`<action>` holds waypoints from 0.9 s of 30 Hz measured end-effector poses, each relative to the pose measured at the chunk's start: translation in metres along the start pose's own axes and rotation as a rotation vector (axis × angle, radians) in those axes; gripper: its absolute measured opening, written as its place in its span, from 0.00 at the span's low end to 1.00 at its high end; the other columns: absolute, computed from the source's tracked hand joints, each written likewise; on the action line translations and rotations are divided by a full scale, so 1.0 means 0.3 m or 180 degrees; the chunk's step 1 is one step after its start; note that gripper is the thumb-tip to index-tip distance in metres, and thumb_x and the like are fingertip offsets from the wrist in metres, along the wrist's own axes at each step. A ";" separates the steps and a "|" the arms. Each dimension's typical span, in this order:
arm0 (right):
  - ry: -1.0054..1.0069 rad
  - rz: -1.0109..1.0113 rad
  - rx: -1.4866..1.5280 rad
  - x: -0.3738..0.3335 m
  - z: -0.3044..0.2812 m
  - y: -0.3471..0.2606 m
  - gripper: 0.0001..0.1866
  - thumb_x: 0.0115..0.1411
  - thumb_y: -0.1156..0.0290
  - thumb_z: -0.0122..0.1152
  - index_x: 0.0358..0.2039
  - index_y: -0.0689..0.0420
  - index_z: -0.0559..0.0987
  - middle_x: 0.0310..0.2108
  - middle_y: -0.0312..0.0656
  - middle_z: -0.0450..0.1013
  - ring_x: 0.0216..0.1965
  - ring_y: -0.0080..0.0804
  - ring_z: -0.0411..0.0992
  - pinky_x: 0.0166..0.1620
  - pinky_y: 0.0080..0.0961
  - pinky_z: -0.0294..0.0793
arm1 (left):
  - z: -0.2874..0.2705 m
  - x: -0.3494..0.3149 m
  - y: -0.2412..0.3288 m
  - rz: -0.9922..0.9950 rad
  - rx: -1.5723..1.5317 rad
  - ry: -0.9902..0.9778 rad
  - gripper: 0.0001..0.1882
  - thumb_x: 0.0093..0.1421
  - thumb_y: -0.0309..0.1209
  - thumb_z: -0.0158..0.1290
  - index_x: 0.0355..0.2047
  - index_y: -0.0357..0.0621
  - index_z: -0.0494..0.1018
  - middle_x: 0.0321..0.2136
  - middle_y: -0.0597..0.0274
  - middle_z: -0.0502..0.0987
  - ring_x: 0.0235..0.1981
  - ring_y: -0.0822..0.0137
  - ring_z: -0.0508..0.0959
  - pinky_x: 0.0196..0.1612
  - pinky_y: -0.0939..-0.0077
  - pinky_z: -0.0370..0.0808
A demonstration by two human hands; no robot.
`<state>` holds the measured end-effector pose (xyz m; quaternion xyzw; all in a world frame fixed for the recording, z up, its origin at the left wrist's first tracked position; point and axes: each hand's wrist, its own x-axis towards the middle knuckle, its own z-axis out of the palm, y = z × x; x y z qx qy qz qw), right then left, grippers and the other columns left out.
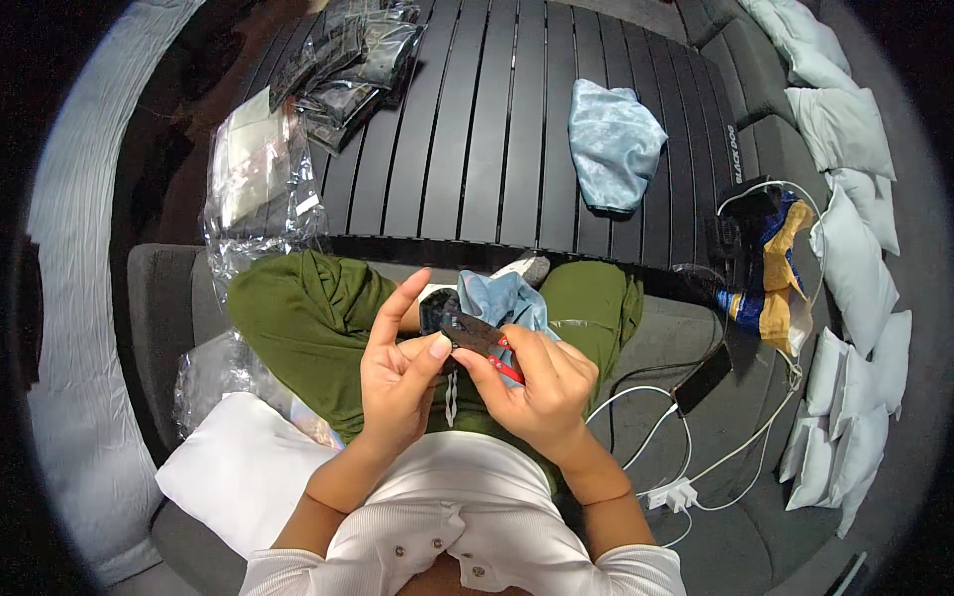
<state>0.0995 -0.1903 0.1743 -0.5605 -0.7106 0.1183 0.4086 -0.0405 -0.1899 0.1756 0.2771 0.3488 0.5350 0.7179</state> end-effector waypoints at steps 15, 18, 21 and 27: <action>0.0123 0.1241 0.1448 -0.052 -0.017 0.050 0.19 0.51 0.57 0.59 0.24 0.62 0.69 0.17 0.29 0.60 0.18 0.13 0.54 0.21 0.10 0.52 | 0.021 0.014 0.000 -0.0504 -0.0963 0.0283 0.25 0.57 0.21 0.45 0.55 0.39 0.51 0.35 0.54 0.74 0.35 0.77 0.73 0.39 0.86 0.68; 0.0028 0.1152 0.1314 -0.048 -0.019 0.047 0.21 0.50 0.54 0.59 0.23 0.61 0.68 0.16 0.28 0.59 0.18 0.13 0.54 0.21 0.11 0.52 | 0.007 0.007 -0.018 -0.0402 -0.0934 0.0205 0.20 0.57 0.21 0.44 0.52 0.36 0.58 0.36 0.56 0.73 0.36 0.77 0.72 0.39 0.85 0.68; 0.0055 0.0865 0.1262 -0.056 -0.013 0.074 0.17 0.45 0.61 0.66 0.24 0.60 0.69 0.12 0.31 0.58 0.13 0.17 0.55 0.18 0.13 0.55 | -0.009 0.002 -0.024 -0.0541 -0.0812 0.0255 0.16 0.57 0.21 0.45 0.47 0.33 0.64 0.37 0.59 0.73 0.36 0.77 0.72 0.40 0.85 0.68; 0.0057 0.0869 0.1124 -0.051 -0.019 0.077 0.17 0.44 0.63 0.66 0.24 0.60 0.69 0.11 0.31 0.58 0.13 0.17 0.55 0.18 0.13 0.55 | -0.004 0.012 0.006 -0.0571 -0.0461 0.0107 0.19 0.55 0.18 0.46 0.49 0.31 0.62 0.44 0.54 0.69 0.45 0.72 0.70 0.48 0.82 0.66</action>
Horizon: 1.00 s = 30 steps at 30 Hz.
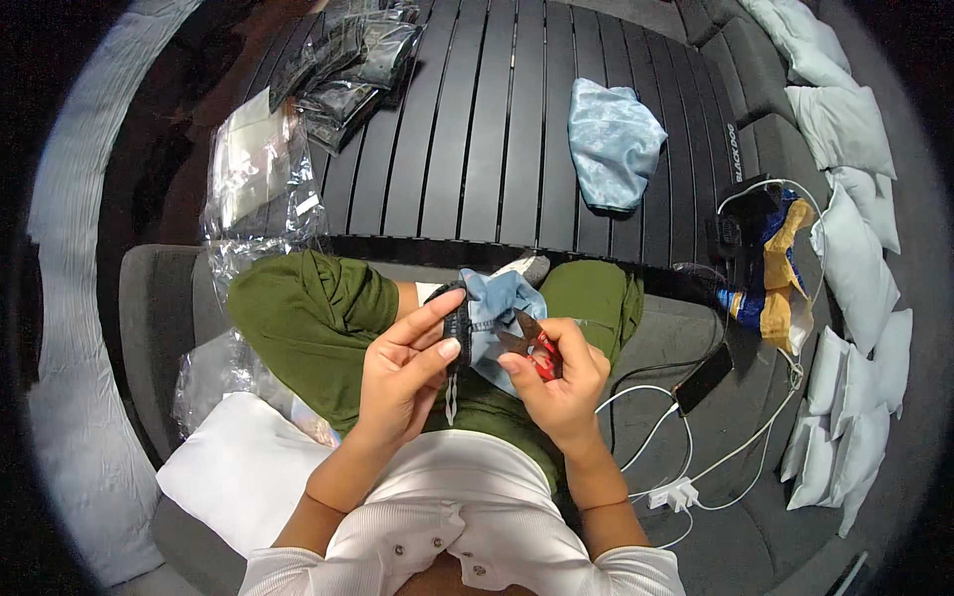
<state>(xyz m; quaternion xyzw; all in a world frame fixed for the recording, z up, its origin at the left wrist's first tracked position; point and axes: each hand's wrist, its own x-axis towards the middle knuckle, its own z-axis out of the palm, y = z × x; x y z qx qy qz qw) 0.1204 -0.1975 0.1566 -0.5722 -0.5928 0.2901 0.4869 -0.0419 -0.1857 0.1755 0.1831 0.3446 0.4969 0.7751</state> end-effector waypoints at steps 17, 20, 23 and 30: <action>-0.0131 -0.0526 -0.0833 0.020 0.028 -0.051 0.16 0.39 0.67 0.69 0.23 0.61 0.71 0.11 0.32 0.60 0.12 0.18 0.57 0.16 0.14 0.54 | 0.005 0.014 0.013 0.0110 -0.0166 -0.0307 0.36 0.53 0.14 0.45 0.59 0.44 0.42 0.42 0.48 0.70 0.43 0.68 0.71 0.47 0.79 0.68; -0.0116 -0.0504 -0.0849 0.021 0.035 -0.051 0.16 0.40 0.67 0.69 0.23 0.62 0.71 0.11 0.32 0.60 0.12 0.18 0.56 0.16 0.14 0.54 | 0.004 0.013 -0.003 0.0328 0.0022 -0.0319 0.37 0.54 0.14 0.44 0.60 0.45 0.39 0.42 0.47 0.70 0.44 0.68 0.71 0.47 0.79 0.67; -0.0121 -0.0452 -0.0888 0.021 0.037 -0.056 0.16 0.41 0.67 0.68 0.24 0.62 0.72 0.11 0.33 0.60 0.12 0.18 0.56 0.16 0.14 0.54 | 0.003 0.014 -0.012 0.0578 0.0178 -0.0387 0.40 0.55 0.14 0.42 0.60 0.49 0.33 0.43 0.45 0.69 0.45 0.68 0.70 0.48 0.79 0.67; -0.0103 -0.0477 -0.0918 0.026 0.051 -0.060 0.15 0.43 0.67 0.67 0.25 0.63 0.72 0.11 0.34 0.60 0.12 0.19 0.56 0.16 0.15 0.55 | 0.011 0.009 -0.020 0.0772 0.0367 -0.0301 0.44 0.56 0.14 0.41 0.59 0.58 0.23 0.44 0.43 0.68 0.46 0.66 0.70 0.48 0.77 0.67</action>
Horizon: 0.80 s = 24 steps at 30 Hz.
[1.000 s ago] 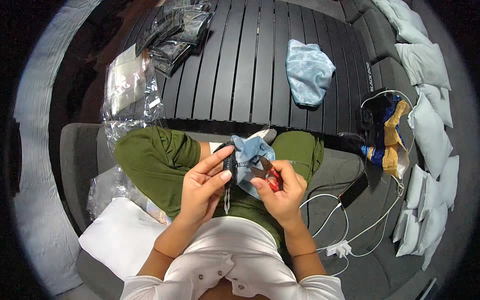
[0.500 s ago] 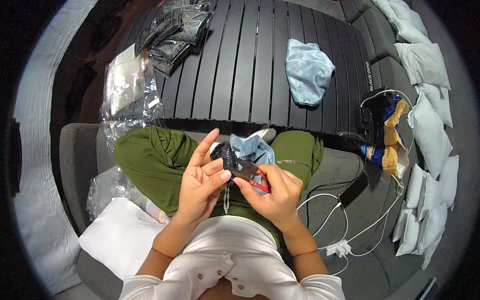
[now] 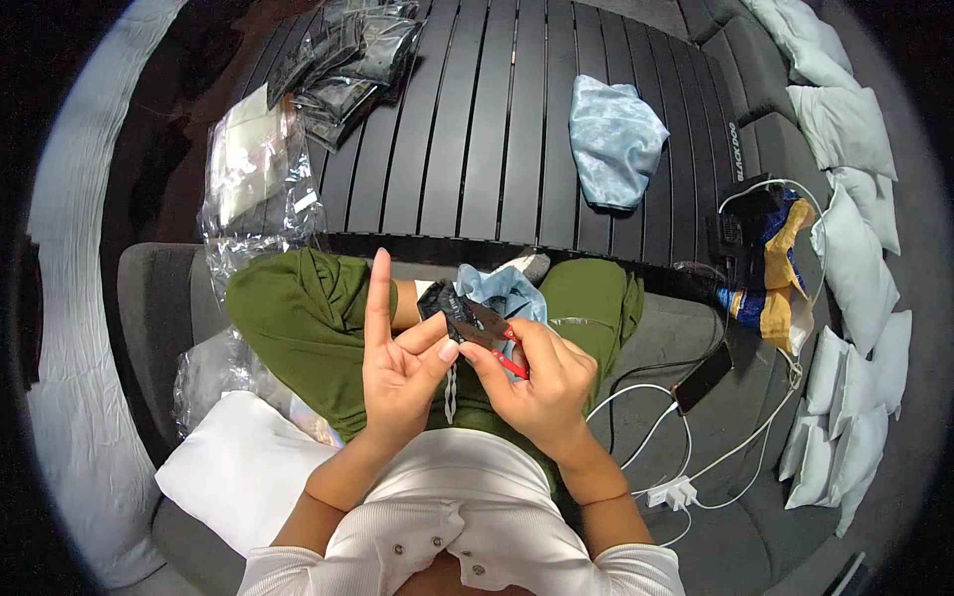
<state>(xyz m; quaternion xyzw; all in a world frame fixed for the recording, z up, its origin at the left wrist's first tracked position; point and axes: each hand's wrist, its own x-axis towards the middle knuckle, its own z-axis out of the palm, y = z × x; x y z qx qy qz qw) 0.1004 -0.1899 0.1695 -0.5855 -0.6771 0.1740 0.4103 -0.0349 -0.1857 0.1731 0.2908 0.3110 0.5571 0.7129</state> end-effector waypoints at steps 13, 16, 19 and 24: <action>0.0255 0.0463 0.0578 -0.033 -0.019 0.057 0.16 0.45 0.66 0.66 0.25 0.63 0.71 0.12 0.35 0.60 0.13 0.19 0.58 0.18 0.16 0.58 | 0.014 0.000 0.014 -0.0030 -0.0161 0.0161 0.43 0.54 0.16 0.43 0.60 0.52 0.27 0.43 0.42 0.69 0.43 0.67 0.72 0.46 0.78 0.68; 0.0317 0.0648 0.0862 -0.029 -0.027 0.060 0.16 0.51 0.62 0.60 0.25 0.63 0.70 0.15 0.29 0.59 0.17 0.13 0.55 0.20 0.11 0.54 | 0.005 -0.001 0.015 -0.0101 -0.0203 0.0138 0.43 0.54 0.16 0.43 0.60 0.51 0.28 0.43 0.42 0.69 0.42 0.68 0.73 0.44 0.80 0.69; 0.0046 0.0253 0.0413 -0.023 -0.037 0.042 0.17 0.47 0.62 0.64 0.25 0.63 0.71 0.13 0.30 0.59 0.15 0.15 0.56 0.19 0.12 0.54 | 0.004 0.000 0.021 -0.0220 -0.0261 0.0173 0.43 0.54 0.16 0.44 0.60 0.50 0.29 0.42 0.42 0.69 0.42 0.68 0.73 0.43 0.80 0.69; -0.0074 0.0045 0.0230 -0.021 -0.012 0.024 0.17 0.41 0.64 0.68 0.25 0.62 0.72 0.12 0.32 0.60 0.13 0.18 0.56 0.17 0.14 0.55 | 0.015 -0.001 0.012 -0.0145 -0.0216 0.0192 0.42 0.54 0.15 0.43 0.60 0.50 0.29 0.42 0.43 0.70 0.40 0.70 0.73 0.41 0.83 0.70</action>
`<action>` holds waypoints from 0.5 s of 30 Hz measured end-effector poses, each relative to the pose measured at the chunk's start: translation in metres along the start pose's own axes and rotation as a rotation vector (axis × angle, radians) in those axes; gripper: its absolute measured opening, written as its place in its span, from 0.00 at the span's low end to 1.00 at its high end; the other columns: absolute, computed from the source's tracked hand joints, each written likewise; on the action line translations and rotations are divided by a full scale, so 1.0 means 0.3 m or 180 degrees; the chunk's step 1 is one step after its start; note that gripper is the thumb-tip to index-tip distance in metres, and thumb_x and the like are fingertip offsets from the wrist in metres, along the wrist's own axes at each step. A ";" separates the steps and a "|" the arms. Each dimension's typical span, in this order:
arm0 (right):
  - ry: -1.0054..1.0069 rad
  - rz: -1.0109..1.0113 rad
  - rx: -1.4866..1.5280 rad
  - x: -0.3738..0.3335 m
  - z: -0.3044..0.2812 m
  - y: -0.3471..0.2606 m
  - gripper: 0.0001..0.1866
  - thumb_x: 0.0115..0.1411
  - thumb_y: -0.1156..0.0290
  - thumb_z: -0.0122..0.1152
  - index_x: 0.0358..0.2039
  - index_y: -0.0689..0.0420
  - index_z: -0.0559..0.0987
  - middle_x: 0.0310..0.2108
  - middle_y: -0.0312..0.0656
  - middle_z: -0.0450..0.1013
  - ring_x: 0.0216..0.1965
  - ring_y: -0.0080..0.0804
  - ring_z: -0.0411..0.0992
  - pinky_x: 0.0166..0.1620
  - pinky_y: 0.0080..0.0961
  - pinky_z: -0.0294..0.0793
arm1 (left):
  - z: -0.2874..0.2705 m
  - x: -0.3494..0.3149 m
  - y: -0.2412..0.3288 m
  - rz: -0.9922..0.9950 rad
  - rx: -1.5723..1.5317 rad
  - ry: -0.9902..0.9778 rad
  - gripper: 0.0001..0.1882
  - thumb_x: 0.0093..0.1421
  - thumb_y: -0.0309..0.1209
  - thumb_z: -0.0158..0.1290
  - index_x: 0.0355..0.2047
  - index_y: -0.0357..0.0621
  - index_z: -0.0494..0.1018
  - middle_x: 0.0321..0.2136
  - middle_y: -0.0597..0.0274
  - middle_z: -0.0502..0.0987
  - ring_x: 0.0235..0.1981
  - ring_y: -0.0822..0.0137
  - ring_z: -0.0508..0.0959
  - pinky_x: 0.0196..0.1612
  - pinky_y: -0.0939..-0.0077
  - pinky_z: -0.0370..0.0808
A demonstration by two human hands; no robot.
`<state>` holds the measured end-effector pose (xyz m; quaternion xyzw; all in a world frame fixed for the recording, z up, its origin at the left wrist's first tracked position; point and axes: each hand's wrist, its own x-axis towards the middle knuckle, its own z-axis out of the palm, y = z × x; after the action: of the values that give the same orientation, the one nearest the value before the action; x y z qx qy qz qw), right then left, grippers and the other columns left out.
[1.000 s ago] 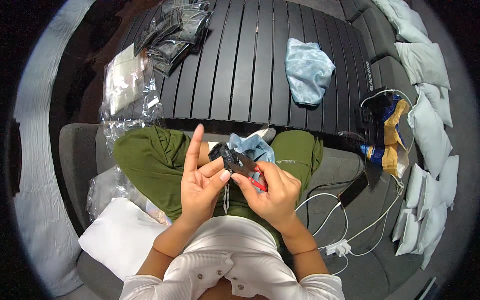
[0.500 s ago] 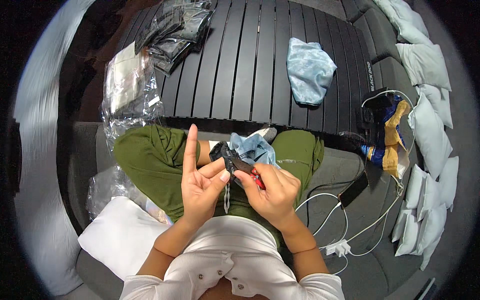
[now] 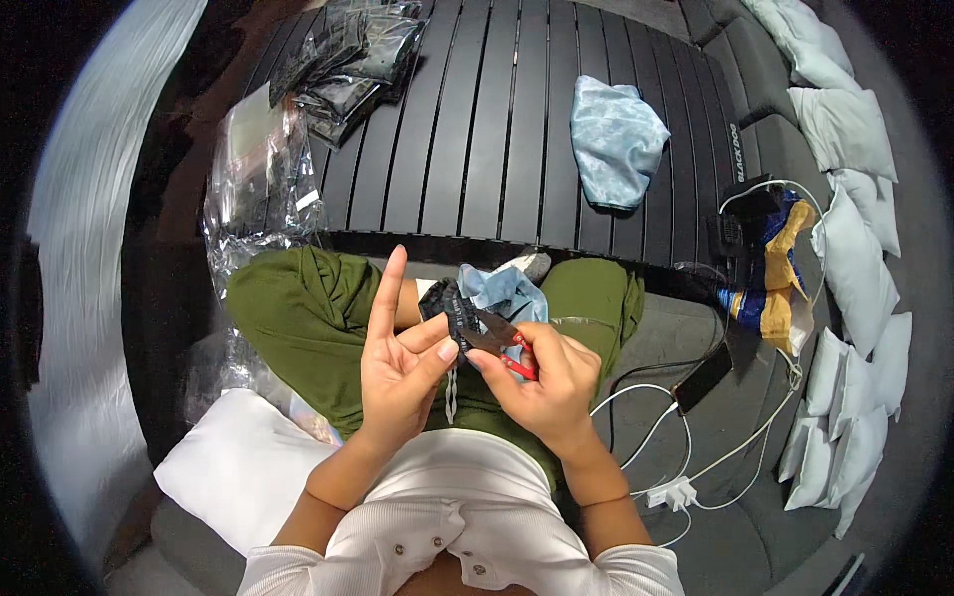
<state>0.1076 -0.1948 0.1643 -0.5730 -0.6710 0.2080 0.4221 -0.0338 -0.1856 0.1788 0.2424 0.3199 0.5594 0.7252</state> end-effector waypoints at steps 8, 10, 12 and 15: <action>0.0034 -0.0440 -0.0388 0.012 0.007 0.000 0.15 0.43 0.66 0.67 0.22 0.62 0.71 0.10 0.34 0.60 0.11 0.23 0.58 0.16 0.18 0.57 | -0.004 -0.010 0.003 0.0218 0.0341 -0.0064 0.42 0.54 0.15 0.42 0.60 0.51 0.29 0.42 0.44 0.71 0.41 0.72 0.73 0.42 0.86 0.68; 0.0039 -0.0463 -0.0346 0.006 0.007 0.013 0.15 0.44 0.64 0.66 0.22 0.62 0.71 0.11 0.34 0.59 0.12 0.22 0.57 0.17 0.17 0.56 | -0.005 -0.010 0.000 0.0250 0.0416 -0.0055 0.42 0.54 0.15 0.43 0.60 0.51 0.29 0.41 0.44 0.71 0.40 0.73 0.73 0.41 0.87 0.67; 0.0048 -0.0484 -0.0309 0.000 0.000 0.017 0.16 0.46 0.63 0.64 0.21 0.62 0.70 0.11 0.33 0.59 0.12 0.21 0.57 0.17 0.17 0.55 | -0.002 -0.009 0.003 0.0172 0.0265 -0.0046 0.42 0.54 0.15 0.43 0.60 0.51 0.30 0.41 0.44 0.71 0.40 0.73 0.73 0.41 0.86 0.68; 0.0392 0.0485 0.0500 -0.015 -0.012 0.017 0.20 0.52 0.56 0.58 0.22 0.62 0.68 0.14 0.30 0.57 0.16 0.14 0.53 0.19 0.13 0.52 | -0.035 -0.003 0.004 0.0099 0.0275 -0.0351 0.42 0.55 0.14 0.41 0.60 0.53 0.27 0.45 0.38 0.66 0.46 0.65 0.70 0.48 0.77 0.66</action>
<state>0.1133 -0.1984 0.1609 -0.5993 -0.5799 0.2558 0.4890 -0.0426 -0.1862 0.1726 0.3089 0.2995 0.5421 0.7218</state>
